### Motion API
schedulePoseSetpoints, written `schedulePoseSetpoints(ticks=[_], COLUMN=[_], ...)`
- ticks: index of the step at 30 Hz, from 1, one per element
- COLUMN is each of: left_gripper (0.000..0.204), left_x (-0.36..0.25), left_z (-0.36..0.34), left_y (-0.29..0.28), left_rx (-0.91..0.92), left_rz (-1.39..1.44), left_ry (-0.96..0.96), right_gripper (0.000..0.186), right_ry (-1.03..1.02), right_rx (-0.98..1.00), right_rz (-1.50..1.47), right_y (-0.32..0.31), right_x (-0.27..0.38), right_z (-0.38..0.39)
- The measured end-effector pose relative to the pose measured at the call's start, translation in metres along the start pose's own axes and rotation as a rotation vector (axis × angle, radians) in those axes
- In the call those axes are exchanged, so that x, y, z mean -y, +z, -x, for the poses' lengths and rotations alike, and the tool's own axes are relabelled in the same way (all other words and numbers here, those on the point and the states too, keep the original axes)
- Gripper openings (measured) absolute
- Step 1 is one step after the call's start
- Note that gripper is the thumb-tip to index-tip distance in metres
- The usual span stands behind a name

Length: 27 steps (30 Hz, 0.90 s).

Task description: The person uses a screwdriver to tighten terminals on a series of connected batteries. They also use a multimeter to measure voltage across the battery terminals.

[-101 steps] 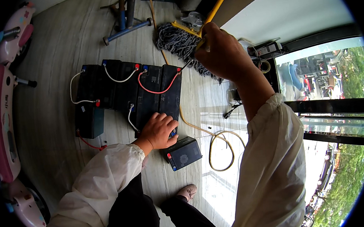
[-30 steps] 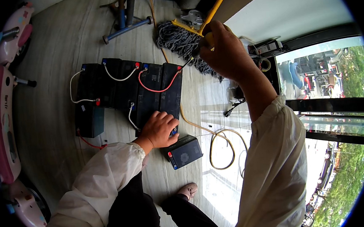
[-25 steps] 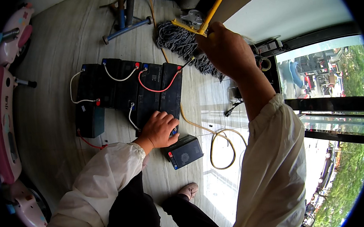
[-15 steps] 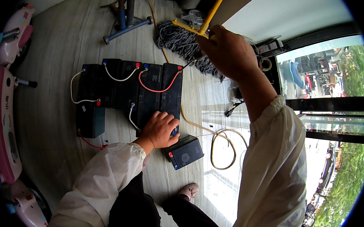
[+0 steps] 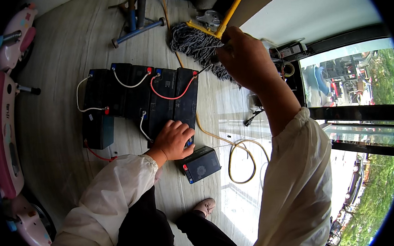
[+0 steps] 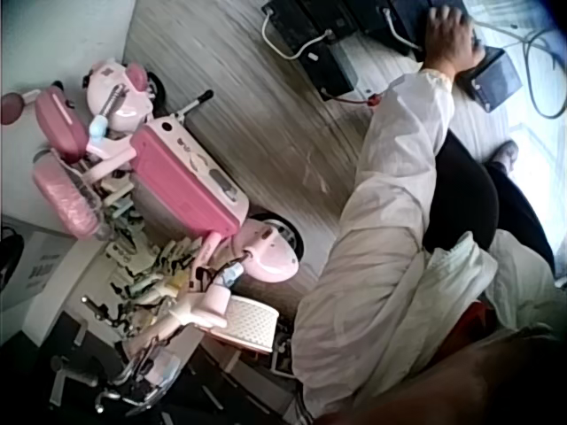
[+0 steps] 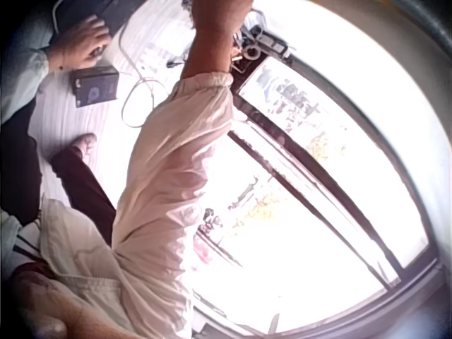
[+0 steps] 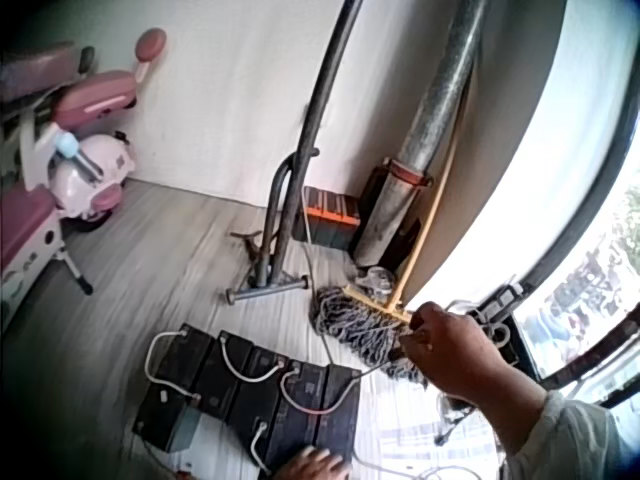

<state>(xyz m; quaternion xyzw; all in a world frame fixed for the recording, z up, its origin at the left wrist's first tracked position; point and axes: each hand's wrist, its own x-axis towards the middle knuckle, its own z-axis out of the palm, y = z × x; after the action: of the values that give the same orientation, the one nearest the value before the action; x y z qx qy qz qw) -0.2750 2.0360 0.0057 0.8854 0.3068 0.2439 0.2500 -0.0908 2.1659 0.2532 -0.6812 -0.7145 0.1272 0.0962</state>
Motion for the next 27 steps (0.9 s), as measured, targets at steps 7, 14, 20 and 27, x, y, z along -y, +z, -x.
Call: schedulePoseSetpoints(ticks=[7, 14, 20, 27], left_gripper=[0.032, 0.031, 0.03, 0.03], left_x=[0.001, -0.001, 0.001, 0.0], left_z=[0.001, -0.001, 0.001, -0.001], left_y=[0.001, 0.001, 0.001, 0.001], left_rx=[-0.006, -0.008, -0.008, -0.006], left_rz=[0.0, -0.005, -0.003, -0.002], left_ry=[-0.002, 0.0, -0.001, 0.002], right_gripper=[0.026, 0.031, 0.028, 0.02], right_ry=[-0.183, -0.245, -0.25, -0.262], right_rx=[0.032, 0.032, 0.015, 0.021], right_rz=[-0.023, -0.019, -0.027, -0.042], right_y=[-0.005, -0.011, -0.015, -0.027], right_x=[-0.01, -0.018, -0.015, -0.019], right_z=[0.01, 0.017, 0.023, 0.034])
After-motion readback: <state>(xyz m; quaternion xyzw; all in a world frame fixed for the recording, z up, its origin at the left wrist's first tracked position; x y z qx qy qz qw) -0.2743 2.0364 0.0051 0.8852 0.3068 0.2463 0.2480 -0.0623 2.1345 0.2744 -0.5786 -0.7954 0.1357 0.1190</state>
